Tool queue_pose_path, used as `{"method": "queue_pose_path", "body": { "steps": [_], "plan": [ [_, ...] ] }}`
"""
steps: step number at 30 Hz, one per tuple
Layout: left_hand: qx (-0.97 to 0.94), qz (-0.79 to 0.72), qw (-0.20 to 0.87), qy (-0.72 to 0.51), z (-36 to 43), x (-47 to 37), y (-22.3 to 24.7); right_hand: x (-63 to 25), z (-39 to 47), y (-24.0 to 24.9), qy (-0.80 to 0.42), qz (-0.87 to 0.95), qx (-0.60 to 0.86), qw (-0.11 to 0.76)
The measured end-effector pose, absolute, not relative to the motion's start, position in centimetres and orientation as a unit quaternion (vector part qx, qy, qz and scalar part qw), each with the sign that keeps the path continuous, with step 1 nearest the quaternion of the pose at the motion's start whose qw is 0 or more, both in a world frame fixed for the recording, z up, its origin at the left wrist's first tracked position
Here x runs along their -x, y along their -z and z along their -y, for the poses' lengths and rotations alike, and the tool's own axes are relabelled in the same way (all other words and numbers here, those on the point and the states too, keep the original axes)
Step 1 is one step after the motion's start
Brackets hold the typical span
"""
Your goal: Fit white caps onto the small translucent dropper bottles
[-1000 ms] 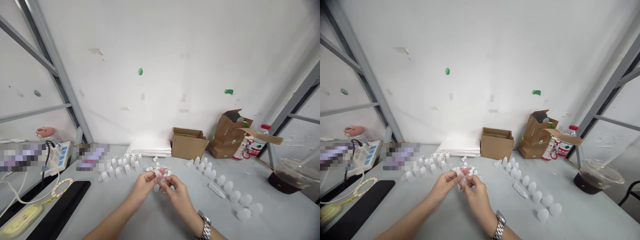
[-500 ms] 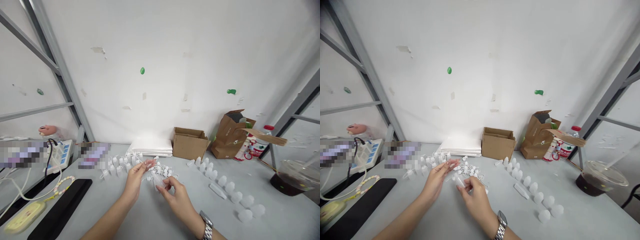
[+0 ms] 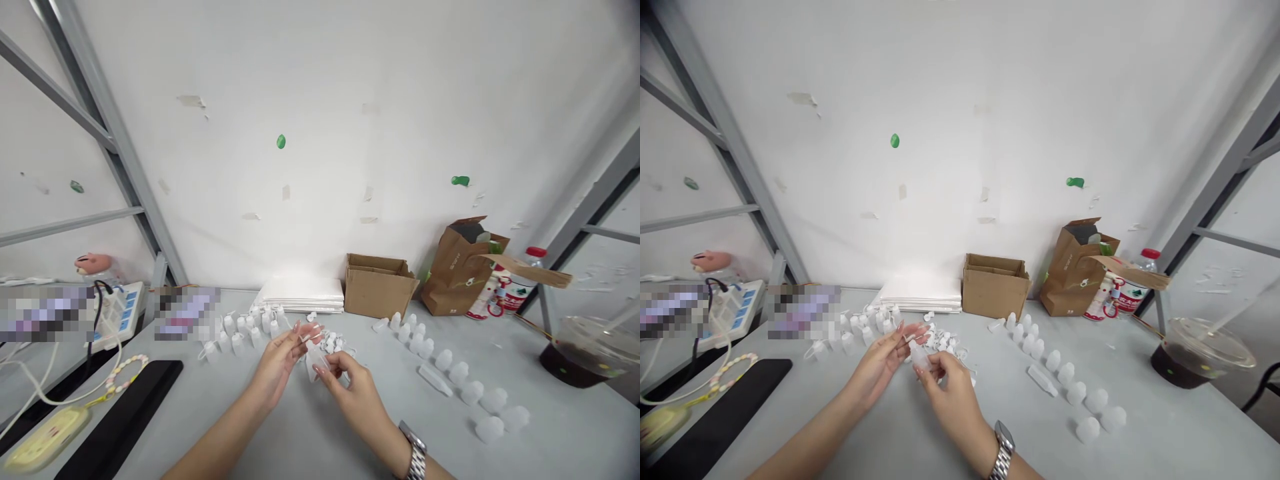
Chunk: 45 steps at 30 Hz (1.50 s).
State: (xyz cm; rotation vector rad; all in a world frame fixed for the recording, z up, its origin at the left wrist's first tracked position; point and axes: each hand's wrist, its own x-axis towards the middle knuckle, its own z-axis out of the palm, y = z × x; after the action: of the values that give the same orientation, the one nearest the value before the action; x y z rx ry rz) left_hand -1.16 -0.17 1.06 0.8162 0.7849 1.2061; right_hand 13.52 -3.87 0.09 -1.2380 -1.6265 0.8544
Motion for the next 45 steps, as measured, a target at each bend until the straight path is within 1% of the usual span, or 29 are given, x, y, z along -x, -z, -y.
{"method": "queue_pose_path", "body": {
  "steps": [9,24,29,33,40,42,45],
  "plan": [
    [-0.398,-0.356,0.658,-0.531,0.4,1.1,-1.3,-13.7,3.6,-0.1,-0.339,0.647,0.508,0.456],
    [-0.398,-0.377,0.652,-0.523,0.4,1.0,-0.8,-13.5,3.9,-0.1,-0.329,0.667,0.511,0.432],
    [-0.402,-0.345,0.684,-0.502,0.5,0.9,-0.6,-13.2,4.0,0.1,-0.313,0.668,0.511,0.441],
    [-0.405,-0.341,0.691,-0.492,0.6,0.5,-0.5,-13.1,4.2,1.0,-0.238,0.679,0.517,0.464],
    [-0.384,-0.323,0.71,-0.494,0.8,0.2,-0.4,-13.3,3.9,2.0,-0.001,0.753,0.467,0.463],
    [-0.372,-0.319,0.714,-0.5,0.8,0.3,-0.4,-13.3,3.9,1.9,0.028,0.761,0.456,0.46],
    [-0.35,-0.307,0.719,-0.515,0.9,0.2,-0.2,-13.2,4.1,1.8,0.026,0.764,0.452,0.459]
  ]
}}
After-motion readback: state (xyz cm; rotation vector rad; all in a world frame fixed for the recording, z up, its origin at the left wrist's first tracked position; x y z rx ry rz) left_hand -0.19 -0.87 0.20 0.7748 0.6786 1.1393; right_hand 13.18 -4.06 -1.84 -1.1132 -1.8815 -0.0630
